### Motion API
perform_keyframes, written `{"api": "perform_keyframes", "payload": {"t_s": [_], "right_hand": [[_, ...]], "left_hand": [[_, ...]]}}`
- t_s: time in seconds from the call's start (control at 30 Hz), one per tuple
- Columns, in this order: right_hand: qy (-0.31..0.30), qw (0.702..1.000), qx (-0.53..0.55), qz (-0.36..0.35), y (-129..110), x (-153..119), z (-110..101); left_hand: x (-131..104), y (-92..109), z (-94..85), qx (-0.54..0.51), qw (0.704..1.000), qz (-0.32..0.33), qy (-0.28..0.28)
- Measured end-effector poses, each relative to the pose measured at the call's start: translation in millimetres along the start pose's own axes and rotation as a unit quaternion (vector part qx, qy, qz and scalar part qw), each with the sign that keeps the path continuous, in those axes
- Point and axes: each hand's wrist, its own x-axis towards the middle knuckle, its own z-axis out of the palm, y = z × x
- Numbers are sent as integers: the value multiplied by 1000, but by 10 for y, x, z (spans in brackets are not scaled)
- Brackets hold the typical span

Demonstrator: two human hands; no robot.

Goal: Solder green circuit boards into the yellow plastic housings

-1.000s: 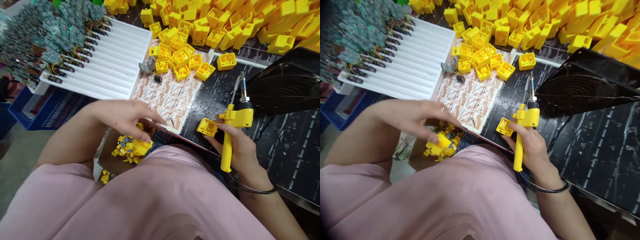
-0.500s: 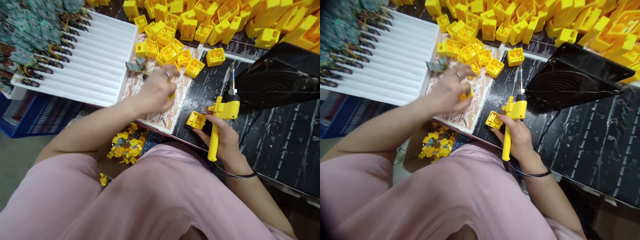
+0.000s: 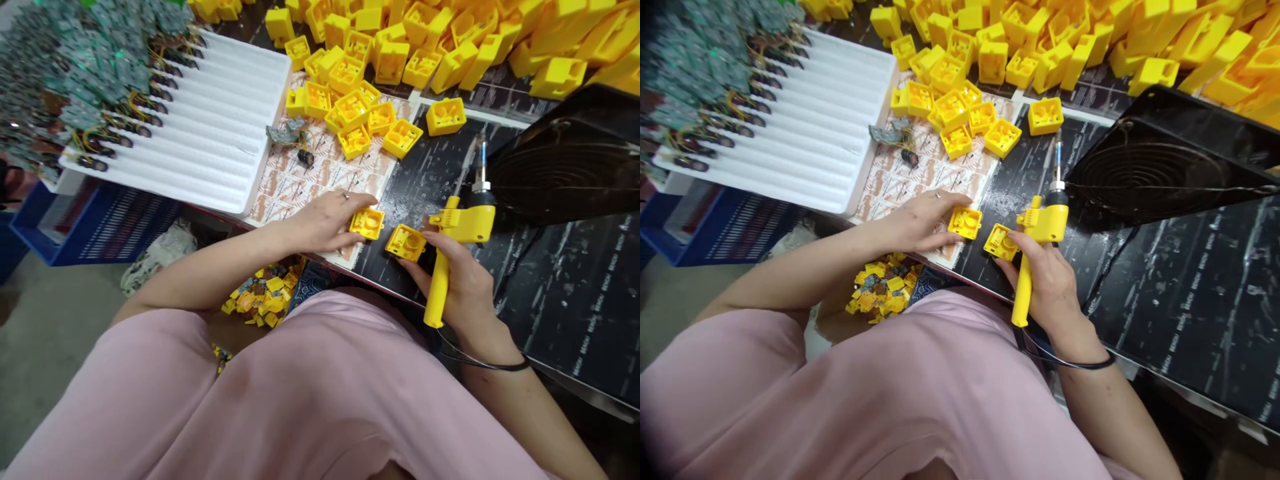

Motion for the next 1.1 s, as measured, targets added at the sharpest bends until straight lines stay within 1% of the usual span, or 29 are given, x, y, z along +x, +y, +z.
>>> {"api": "perform_keyframes", "payload": {"t_s": [0.1,0.17,0.2,0.27,0.3,0.33,0.37,0.4,0.43,0.47,0.5,0.53,0.6,0.63,0.7,0.73,0.77,0.83,0.9,0.93,0.97,1.0,1.03,1.07,1.1], "right_hand": [[-9,1000,-8,-6,-19,5,-28],[-17,1000,-9,-9,-24,5,-60],[-21,1000,-11,-10,-23,6,-78],[-23,999,-18,-14,-18,14,-111],[-22,999,-20,-18,-17,24,-123],[-20,999,-22,-23,-19,40,-130],[-18,999,-23,-27,-25,63,-130],[-19,999,-23,-30,-37,93,-125],[-22,999,-20,-32,-52,127,-114],[-25,999,-16,-34,-71,165,-99],[-29,999,-11,-35,-91,203,-83],[-33,999,-5,-35,-109,236,-68],[-38,999,3,-27,-127,275,-53],[-41,999,7,-20,-124,277,-55],[-50,999,16,-6,-101,247,-85],[-54,998,19,1,-84,221,-107],[-60,998,21,6,-66,194,-132],[-71,997,25,16,-39,160,-167],[-84,996,36,17,-31,174,-161],[-88,995,45,10,-35,200,-138],[-89,995,53,-1,-44,237,-105],[-91,994,58,-16,-58,280,-63],[-94,993,61,-33,-76,322,-18],[-100,992,59,-49,-95,359,24],[-106,991,55,-60,-113,387,58]], "left_hand": [[48,126,154,4,1000,-2,-19],[60,172,154,1,999,12,-30],[57,153,108,4,1000,11,-27],[47,4,-81,35,999,-29,-1],[46,-120,-214,63,996,-66,18],[54,-267,-363,99,987,-117,44],[73,-422,-515,132,976,-166,58],[104,-574,-656,165,961,-215,64],[148,-709,-774,189,947,-254,55],[204,-819,-859,205,941,-268,28],[269,-899,-907,211,941,-264,-12],[337,-949,-920,219,943,-244,-55],[460,-978,-875,242,943,-192,-127],[502,-975,-844,261,938,-178,-145],[536,-982,-829,301,927,-170,-148],[530,-1001,-862,308,926,-167,-140],[513,-1030,-926,302,930,-163,-129],[468,-1083,-1123,263,948,-157,-90],[436,-1059,-1337,201,964,-169,-46],[430,-998,-1416,174,968,-180,-25],[430,-903,-1458,152,969,-193,-7],[432,-780,-1456,127,971,-205,3],[433,-639,-1405,98,971,-218,10],[427,-492,-1310,63,969,-239,6],[412,-351,-1177,9,966,-258,-8]]}}
